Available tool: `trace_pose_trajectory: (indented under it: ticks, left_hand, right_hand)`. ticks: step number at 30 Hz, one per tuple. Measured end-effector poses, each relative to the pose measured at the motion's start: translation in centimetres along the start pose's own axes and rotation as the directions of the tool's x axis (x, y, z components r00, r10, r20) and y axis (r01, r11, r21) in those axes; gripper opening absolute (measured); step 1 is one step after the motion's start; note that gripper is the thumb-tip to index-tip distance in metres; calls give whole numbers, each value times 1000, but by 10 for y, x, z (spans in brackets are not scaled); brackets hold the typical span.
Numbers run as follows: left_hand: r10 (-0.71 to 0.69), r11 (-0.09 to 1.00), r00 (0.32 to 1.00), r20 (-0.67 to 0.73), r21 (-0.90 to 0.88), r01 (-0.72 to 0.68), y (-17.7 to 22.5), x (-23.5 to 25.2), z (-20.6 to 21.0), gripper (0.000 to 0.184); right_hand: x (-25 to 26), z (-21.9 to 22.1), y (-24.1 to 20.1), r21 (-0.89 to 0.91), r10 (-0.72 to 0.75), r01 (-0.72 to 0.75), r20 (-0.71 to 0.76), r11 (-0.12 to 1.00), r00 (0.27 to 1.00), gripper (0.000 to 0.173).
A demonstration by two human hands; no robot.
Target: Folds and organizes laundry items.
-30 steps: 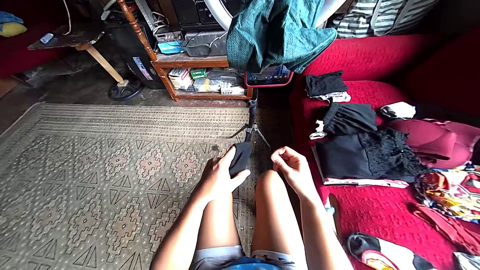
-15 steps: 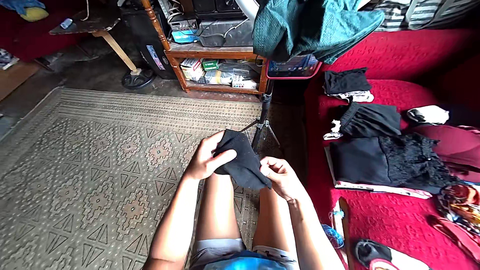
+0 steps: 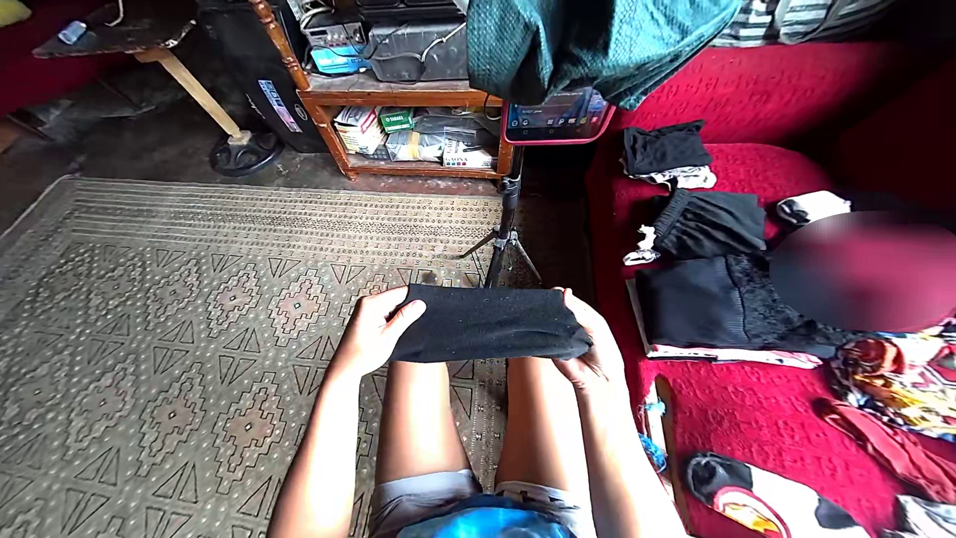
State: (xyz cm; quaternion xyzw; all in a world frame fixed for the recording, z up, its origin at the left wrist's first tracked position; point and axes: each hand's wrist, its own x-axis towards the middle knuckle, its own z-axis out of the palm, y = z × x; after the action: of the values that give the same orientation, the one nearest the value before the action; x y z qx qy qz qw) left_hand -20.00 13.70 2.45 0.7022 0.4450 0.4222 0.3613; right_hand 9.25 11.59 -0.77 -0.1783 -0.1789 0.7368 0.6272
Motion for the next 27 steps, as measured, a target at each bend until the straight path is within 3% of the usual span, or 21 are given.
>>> trace_pose_trajectory:
  ticks: [3,5,7,8,9,11,14,17,21,22,23,25,27]
  left_hand:
    - [-13,999,997,75,-50,17,-2,3,1,19]
    - [-10,987,969,247,-156,49,-4,1,0,20]
    - [-25,968,898,440,-212,131,-10,-2,-2,37]
    - [-61,967,890,452,-194,165,-12,-5,-2,43]
    - [-92,973,913,398,-157,167,-14,-8,-2,43]
    - [-131,990,977,169,-33,138,-17,-9,-4,28]
    - [-118,990,992,-40,73,120,-23,-6,-11,15]
    - [-74,997,996,-43,2,74,-31,-1,-11,18]
    - [-99,985,994,49,-137,105,-35,3,7,22]
    - [-113,979,992,64,-161,122,-36,3,15,20]
    - [-123,975,990,76,-179,135,-38,3,24,19]
    - [-127,977,988,88,-160,140,-43,1,49,19]
    - [-132,985,988,81,-104,140,-53,-6,79,19]
  right_hand:
    - [-2,0,-2,-216,-139,115,-101,970,985,23]
    - [-3,-4,-3,-347,-204,167,-74,923,976,27]
    - [-4,-5,-3,-341,-195,161,-68,926,979,28]
    - [-5,-6,-2,-294,-154,128,-66,947,986,26]
    - [-6,-6,-1,-215,-95,81,-57,973,994,22]
    - [-9,-4,3,-113,50,-50,-6,992,999,15]
    - [-11,1,12,-184,203,-181,107,966,973,17]
    - [-10,-3,15,-114,198,-181,157,977,968,14]
    - [-13,-1,0,131,-24,19,40,991,999,22]
    - [-15,-6,-6,122,-75,71,29,990,997,20]
    - [-18,-12,-13,61,-120,119,11,991,993,15]
    - [-27,-30,-27,-123,-167,159,-50,979,985,23]
    - [-36,-50,-36,-363,-179,112,-157,925,971,25]
